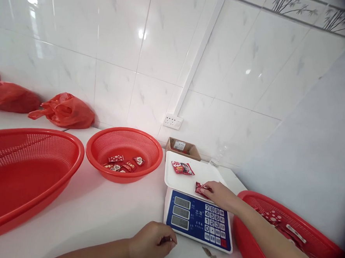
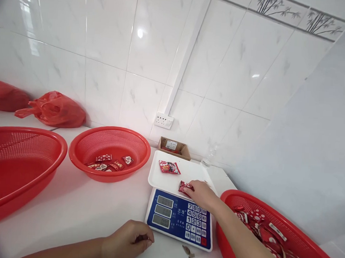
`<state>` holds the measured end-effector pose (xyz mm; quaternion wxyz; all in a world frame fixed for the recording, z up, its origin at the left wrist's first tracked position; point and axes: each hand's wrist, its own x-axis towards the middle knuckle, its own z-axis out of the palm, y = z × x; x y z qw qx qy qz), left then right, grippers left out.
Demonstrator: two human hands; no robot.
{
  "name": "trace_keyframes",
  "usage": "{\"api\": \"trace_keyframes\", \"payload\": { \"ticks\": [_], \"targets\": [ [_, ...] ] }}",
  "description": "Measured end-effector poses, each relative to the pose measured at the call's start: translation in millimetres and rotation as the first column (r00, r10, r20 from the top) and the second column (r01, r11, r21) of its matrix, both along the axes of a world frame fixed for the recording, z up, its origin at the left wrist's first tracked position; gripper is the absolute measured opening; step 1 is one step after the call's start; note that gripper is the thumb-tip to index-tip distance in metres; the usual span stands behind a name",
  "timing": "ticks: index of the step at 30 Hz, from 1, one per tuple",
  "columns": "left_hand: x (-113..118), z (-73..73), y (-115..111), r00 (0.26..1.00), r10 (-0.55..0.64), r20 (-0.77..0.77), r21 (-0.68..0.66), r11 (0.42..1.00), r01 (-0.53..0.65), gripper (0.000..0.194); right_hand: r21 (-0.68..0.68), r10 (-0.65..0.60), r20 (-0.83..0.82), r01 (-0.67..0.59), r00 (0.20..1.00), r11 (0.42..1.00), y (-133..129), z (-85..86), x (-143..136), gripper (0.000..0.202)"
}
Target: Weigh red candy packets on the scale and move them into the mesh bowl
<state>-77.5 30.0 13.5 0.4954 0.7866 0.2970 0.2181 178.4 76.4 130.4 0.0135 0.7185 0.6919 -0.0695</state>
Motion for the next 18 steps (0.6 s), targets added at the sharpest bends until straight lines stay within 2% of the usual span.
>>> {"api": "trace_keyframes", "payload": {
  "ticks": [5, 8, 11, 15, 18],
  "targets": [
    [-0.3, 0.0, -0.3, 1.000, 0.010, -0.007, 0.001, 1.000, -0.010, 0.024, -0.006, -0.086, -0.027, 0.086, 0.996, 0.996, -3.7, 4.8, -5.8, 0.032],
    [-0.8, 1.0, 0.1, 1.000, -0.003, -0.004, 0.010, 1.000, 0.003, 0.024, -0.008, -0.103, -0.080, 0.103, 0.991, 0.995, -3.6, 6.9, -7.0, 0.040],
    [-1.1, 1.1, 0.0, 1.000, -0.010, -0.006, 0.015, 1.000, 0.010, 0.024, -0.005, -0.055, -0.110, 0.055, 0.992, 0.998, -1.7, 7.8, -10.1, 0.049],
    [-0.8, -0.4, -1.2, 1.000, -0.003, -0.008, 0.002, 1.000, 0.003, 0.024, -0.045, 0.023, -0.131, -0.029, 0.991, 0.999, -3.3, 12.6, -22.8, 0.028],
    [-0.3, -1.6, -1.3, 1.000, 0.009, -0.004, 0.007, 1.000, -0.009, 0.024, -0.034, -0.003, -0.134, -0.002, 0.991, 0.999, -5.9, 16.2, -31.6, 0.032]
  ]
}}
